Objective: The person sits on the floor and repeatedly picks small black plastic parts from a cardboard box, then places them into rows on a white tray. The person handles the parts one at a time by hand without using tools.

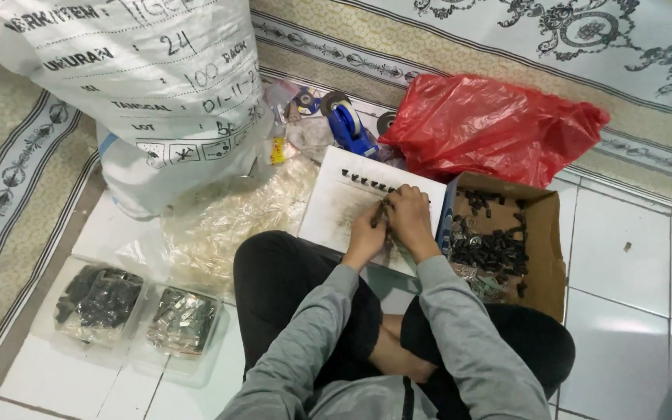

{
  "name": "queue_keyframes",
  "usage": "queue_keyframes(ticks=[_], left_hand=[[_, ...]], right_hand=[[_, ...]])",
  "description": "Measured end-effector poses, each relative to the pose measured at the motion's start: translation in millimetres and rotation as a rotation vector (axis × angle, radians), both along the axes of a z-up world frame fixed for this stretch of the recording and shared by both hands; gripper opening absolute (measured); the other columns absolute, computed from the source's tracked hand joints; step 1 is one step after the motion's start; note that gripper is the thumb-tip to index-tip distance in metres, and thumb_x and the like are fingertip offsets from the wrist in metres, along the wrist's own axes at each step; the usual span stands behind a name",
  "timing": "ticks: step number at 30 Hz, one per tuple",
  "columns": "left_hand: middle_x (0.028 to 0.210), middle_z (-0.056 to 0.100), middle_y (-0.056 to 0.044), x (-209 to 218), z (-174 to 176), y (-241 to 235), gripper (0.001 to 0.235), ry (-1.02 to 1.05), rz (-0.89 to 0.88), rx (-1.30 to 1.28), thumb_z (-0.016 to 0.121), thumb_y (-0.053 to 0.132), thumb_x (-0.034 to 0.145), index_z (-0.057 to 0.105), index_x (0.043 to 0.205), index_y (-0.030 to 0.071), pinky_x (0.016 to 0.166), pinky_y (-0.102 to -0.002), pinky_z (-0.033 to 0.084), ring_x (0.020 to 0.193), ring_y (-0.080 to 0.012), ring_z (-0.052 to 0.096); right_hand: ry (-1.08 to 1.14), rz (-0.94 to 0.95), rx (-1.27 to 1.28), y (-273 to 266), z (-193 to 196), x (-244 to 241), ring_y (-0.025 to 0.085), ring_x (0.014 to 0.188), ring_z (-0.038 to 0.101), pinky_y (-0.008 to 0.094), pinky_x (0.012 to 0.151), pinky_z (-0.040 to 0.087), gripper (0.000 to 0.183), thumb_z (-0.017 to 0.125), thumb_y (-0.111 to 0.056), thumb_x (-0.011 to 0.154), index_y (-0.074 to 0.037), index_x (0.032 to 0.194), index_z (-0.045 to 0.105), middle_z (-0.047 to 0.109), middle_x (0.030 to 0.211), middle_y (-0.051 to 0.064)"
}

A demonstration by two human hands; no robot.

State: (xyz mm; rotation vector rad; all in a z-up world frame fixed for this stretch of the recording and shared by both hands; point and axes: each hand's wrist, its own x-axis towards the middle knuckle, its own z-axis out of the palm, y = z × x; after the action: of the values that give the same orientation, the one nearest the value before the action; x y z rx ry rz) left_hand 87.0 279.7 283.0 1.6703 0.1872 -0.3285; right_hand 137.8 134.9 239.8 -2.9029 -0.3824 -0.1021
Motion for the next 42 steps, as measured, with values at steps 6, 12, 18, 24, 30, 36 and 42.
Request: queue_keyframes(ticks=[6, 12, 18, 24, 30, 36, 42], left_hand=[[0.140, 0.057, -0.031, -7.9, 12.4, -2.0, 0.054, 0.012, 0.006, 0.005, 0.054, 0.008, 0.094, 0.053, 0.148, 0.004, 0.111, -0.051, 0.046, 0.135, -0.0449, 0.051], [0.139, 0.058, -0.032, 1.8, -29.8, -5.1, 0.056, 0.002, 0.020, 0.032, 0.056, 0.009, 0.094, 0.051, 0.150, 0.003, 0.108, -0.050, 0.050, 0.129, -0.0446, 0.057], [0.116, 0.066, -0.035, -26.0, 49.7, -9.4, 0.047, -0.200, 0.095, 0.131, 0.053, 0.004, 0.097, 0.053, 0.143, -0.005, 0.093, -0.053, 0.057, 0.112, -0.0479, 0.066], [0.112, 0.069, -0.024, -47.6, 43.0, -89.3, 0.032, -0.480, -0.285, 0.131, 0.051, 0.006, 0.101, 0.065, 0.129, -0.002, 0.086, -0.042, 0.060, 0.108, -0.0398, 0.069], [0.095, 0.071, -0.020, -39.9, -39.8, -194.8, 0.024, -0.416, -0.644, 0.346, 0.052, 0.008, 0.097, 0.071, 0.109, 0.000, 0.077, -0.038, 0.063, 0.094, -0.0334, 0.073], [0.097, 0.069, -0.032, -30.9, -22.9, -213.6, 0.025, -0.128, -0.649, 0.316, 0.049, 0.003, 0.094, 0.067, 0.106, -0.011, 0.076, -0.044, 0.061, 0.092, -0.0383, 0.071], [0.116, 0.066, -0.037, -12.3, -68.3, -228.1, 0.040, -0.077, -0.568, 0.404, 0.046, -0.001, 0.096, 0.058, 0.130, -0.017, 0.089, -0.044, 0.060, 0.108, -0.0413, 0.069]], right_hand=[[0.006, -0.014, 0.008, -7.6, -15.8, 1.9, 0.027, 0.102, 0.058, 0.040, 0.089, 0.043, 0.015, 0.074, -0.023, 0.086, -0.020, 0.101, 0.076, 0.064, 0.100, 0.004], [0.018, -0.035, 0.150, -9.3, 28.0, -16.9, 0.026, 0.104, 0.058, 0.040, 0.091, 0.043, 0.031, 0.078, -0.023, 0.084, -0.018, 0.114, 0.074, 0.062, 0.102, 0.004], [-0.071, -0.229, 0.257, -95.7, 39.0, -38.5, 0.030, 0.106, 0.060, 0.039, 0.089, 0.048, 0.026, 0.077, -0.028, 0.091, -0.015, 0.113, 0.074, 0.061, 0.102, 0.007], [0.314, -0.613, 0.136, -231.6, -8.9, -72.3, 0.043, 0.102, 0.071, 0.050, 0.084, 0.060, 0.032, 0.075, -0.016, 0.087, 0.000, 0.115, 0.077, 0.072, 0.103, 0.027], [0.495, -0.623, 0.219, -237.0, -44.7, -90.8, 0.043, 0.108, 0.071, 0.052, 0.082, 0.062, 0.034, 0.080, -0.013, 0.082, -0.003, 0.115, 0.078, 0.075, 0.109, 0.025], [0.469, -0.549, 0.094, -251.8, -148.1, -70.8, 0.036, 0.095, 0.075, 0.048, 0.077, 0.065, 0.019, 0.059, 0.000, 0.094, 0.008, 0.098, 0.076, 0.076, 0.093, 0.026], [0.474, -0.671, 0.500, -226.8, -64.9, -79.6, 0.042, 0.107, 0.071, 0.051, 0.085, 0.062, 0.022, 0.064, -0.007, 0.095, 0.000, 0.110, 0.079, 0.076, 0.109, 0.025]])
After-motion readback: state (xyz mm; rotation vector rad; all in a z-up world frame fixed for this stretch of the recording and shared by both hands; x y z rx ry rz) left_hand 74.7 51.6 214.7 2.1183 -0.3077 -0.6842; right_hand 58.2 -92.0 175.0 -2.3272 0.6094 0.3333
